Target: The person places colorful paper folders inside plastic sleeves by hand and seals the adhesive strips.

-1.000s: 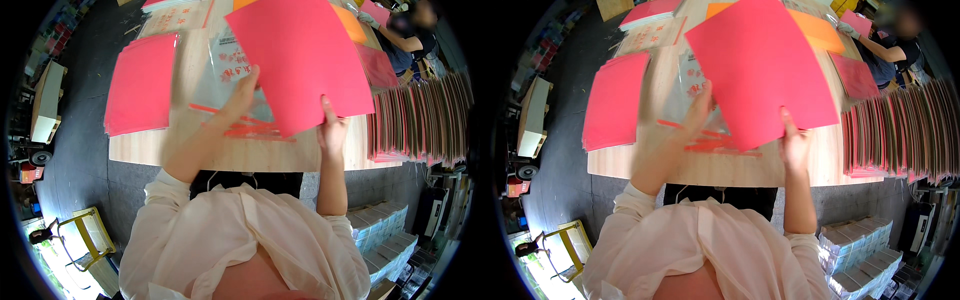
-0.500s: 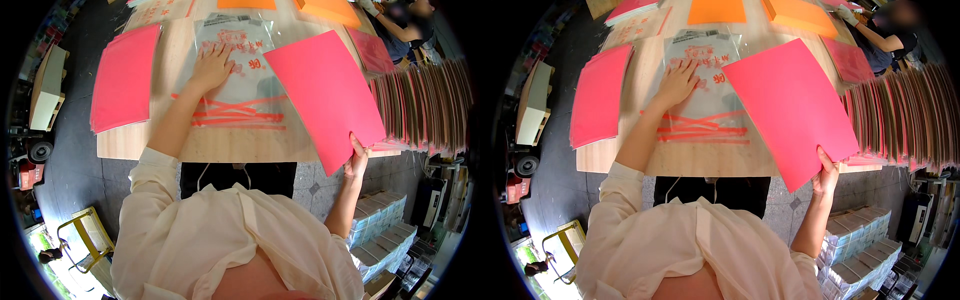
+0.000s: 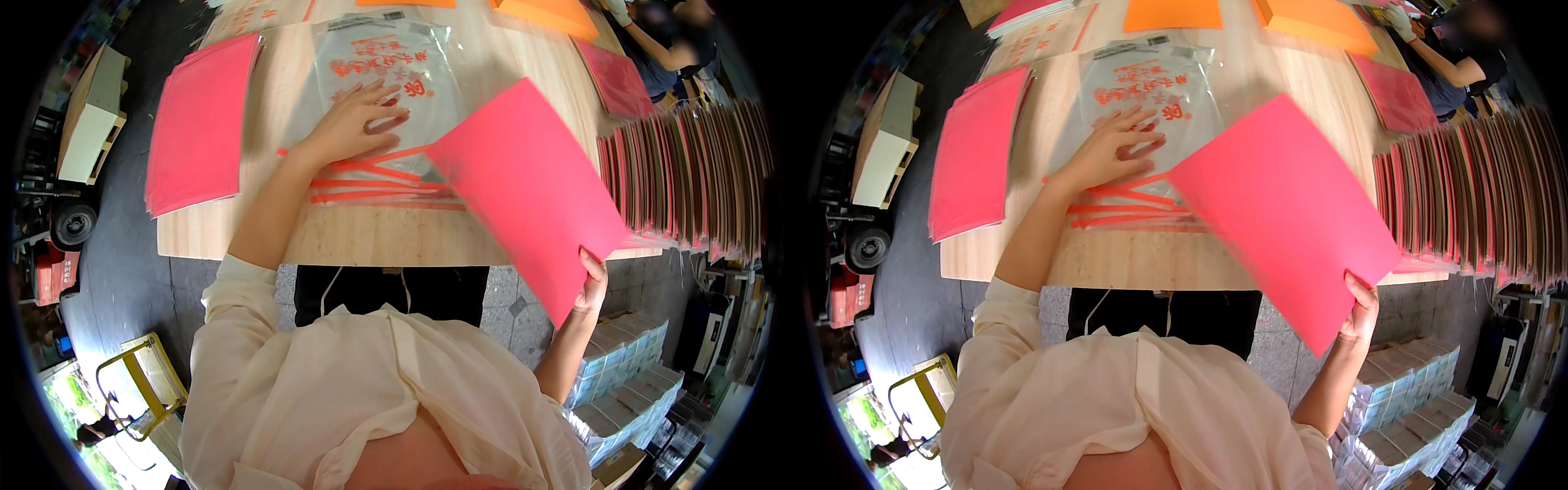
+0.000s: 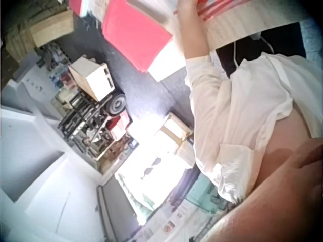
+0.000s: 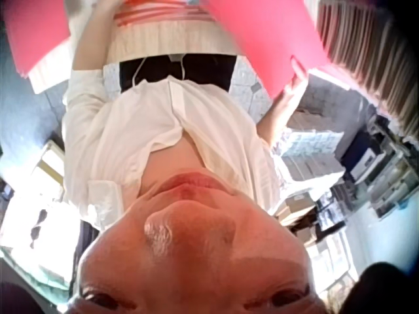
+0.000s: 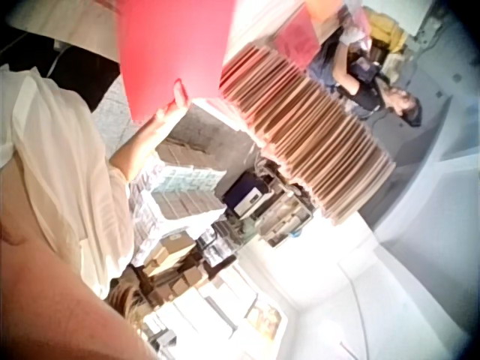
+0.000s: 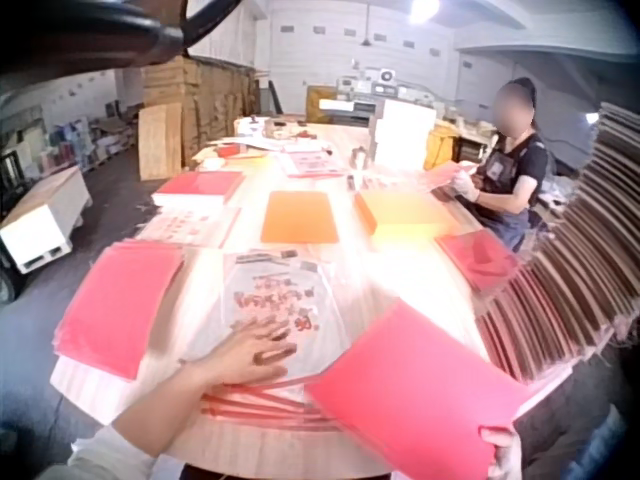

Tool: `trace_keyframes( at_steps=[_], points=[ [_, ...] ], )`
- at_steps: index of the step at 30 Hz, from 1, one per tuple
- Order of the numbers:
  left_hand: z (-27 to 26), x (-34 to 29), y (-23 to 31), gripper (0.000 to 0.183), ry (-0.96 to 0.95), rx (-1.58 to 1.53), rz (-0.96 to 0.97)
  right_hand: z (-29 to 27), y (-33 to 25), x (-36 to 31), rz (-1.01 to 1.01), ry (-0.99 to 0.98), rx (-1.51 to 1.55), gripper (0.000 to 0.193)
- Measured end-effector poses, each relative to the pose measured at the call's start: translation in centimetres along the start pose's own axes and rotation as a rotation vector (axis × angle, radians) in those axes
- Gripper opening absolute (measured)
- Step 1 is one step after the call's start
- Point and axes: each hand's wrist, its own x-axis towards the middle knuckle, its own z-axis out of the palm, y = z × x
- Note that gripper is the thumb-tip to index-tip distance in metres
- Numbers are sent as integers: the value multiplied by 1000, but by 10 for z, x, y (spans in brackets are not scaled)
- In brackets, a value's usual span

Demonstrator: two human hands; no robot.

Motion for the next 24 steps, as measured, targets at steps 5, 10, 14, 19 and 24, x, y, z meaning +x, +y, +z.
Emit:
trace_keyframes(
  at_steps=[5,10,14,19,24],
  points=[
    [0,-19,-5,34,38,-59,-24,19,24,-19,195,-42,-34,35],
    [-3,-27,-8,31,76,-45,-19,45,46,-23,227,104,-126,36],
    [-5,-33,-14,28,81,-41,-18,41,48,-25,276,-44,-111,33],
    [-5,-34,-13,25,83,-40,-30,43,47,-29,279,-31,-144,31],
    [-1,-35,-17,24,104,-79,-29,45,50,-34,285,-6,-145,31]
  ],
)
